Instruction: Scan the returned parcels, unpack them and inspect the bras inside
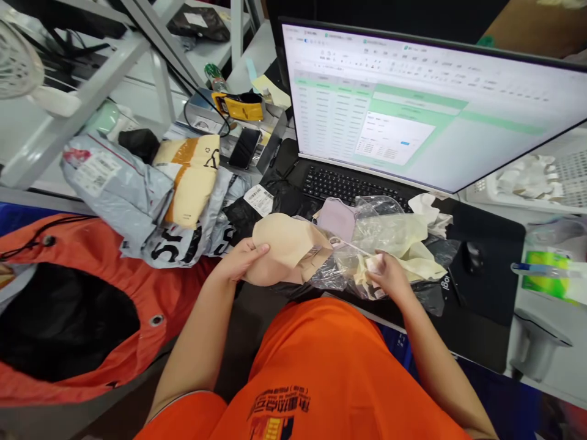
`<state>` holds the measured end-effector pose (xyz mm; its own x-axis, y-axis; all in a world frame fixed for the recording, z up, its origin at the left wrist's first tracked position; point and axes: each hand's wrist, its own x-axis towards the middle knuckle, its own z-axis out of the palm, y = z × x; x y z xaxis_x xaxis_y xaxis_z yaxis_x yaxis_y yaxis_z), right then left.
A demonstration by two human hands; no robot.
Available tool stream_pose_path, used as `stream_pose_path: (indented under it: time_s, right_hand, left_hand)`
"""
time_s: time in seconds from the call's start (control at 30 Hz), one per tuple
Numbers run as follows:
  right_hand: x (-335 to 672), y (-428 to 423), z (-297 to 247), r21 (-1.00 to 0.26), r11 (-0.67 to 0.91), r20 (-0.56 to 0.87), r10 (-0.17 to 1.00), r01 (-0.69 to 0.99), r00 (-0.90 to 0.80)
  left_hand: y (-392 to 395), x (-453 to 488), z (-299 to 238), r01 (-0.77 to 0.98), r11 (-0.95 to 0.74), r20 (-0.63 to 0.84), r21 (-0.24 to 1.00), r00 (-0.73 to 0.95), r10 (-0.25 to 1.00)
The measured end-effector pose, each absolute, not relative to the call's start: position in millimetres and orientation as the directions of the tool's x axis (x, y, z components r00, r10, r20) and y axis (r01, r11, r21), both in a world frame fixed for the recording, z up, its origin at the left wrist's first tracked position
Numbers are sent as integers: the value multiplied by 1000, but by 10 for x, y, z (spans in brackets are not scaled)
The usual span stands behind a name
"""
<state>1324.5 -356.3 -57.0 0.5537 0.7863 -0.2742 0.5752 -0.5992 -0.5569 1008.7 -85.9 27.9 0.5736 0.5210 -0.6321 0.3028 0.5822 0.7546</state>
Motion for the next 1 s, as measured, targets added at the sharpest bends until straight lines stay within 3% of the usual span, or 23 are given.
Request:
stream_pose_path:
  time_s: [0.13, 0.2, 0.27, 0.47, 0.7, 0.8, 0.9, 1.0]
  right_hand:
    - [13317, -3590, -352, -705, -702, -562, 641, 103, 522]
    - [13261, -3554, -183, -756, -621, -642, 641, -206, 421]
    - [13175, -3490, -7, -755, -511, -648, 677, -411, 348]
    - [13064, -3307, 341, -760, -367, -596, 723, -536, 349]
    - [13234, -3317, 367, -800, -330, -577, 653, -502, 491]
    - [13312, -3432, 282, -821, -398, -569, 631, -411, 527]
    - [13301, -3514, 183, -824, -565, -476, 647, -45, 596]
    - [13096, -3418, 188, -782, -485, -195, 786, 391, 586]
  left_hand:
    - [-848, 10138, 260, 196, 599, -585, 776, 580, 568]
    - [-845, 10142, 234, 120, 639, -576, 760, 579, 577]
    - [-848, 10133, 211, 59, 664, -574, 746, 563, 595]
    - [-883, 10114, 225, -29, 652, -539, 758, 536, 650]
    - [-917, 10045, 310, -24, 653, -517, 757, 590, 621]
    - [-972, 10004, 361, -73, 651, -514, 755, 551, 657]
    - [-1020, 10019, 427, -117, 649, -533, 752, 471, 703]
    - [-1037, 10163, 514, -97, 677, -564, 730, 474, 676]
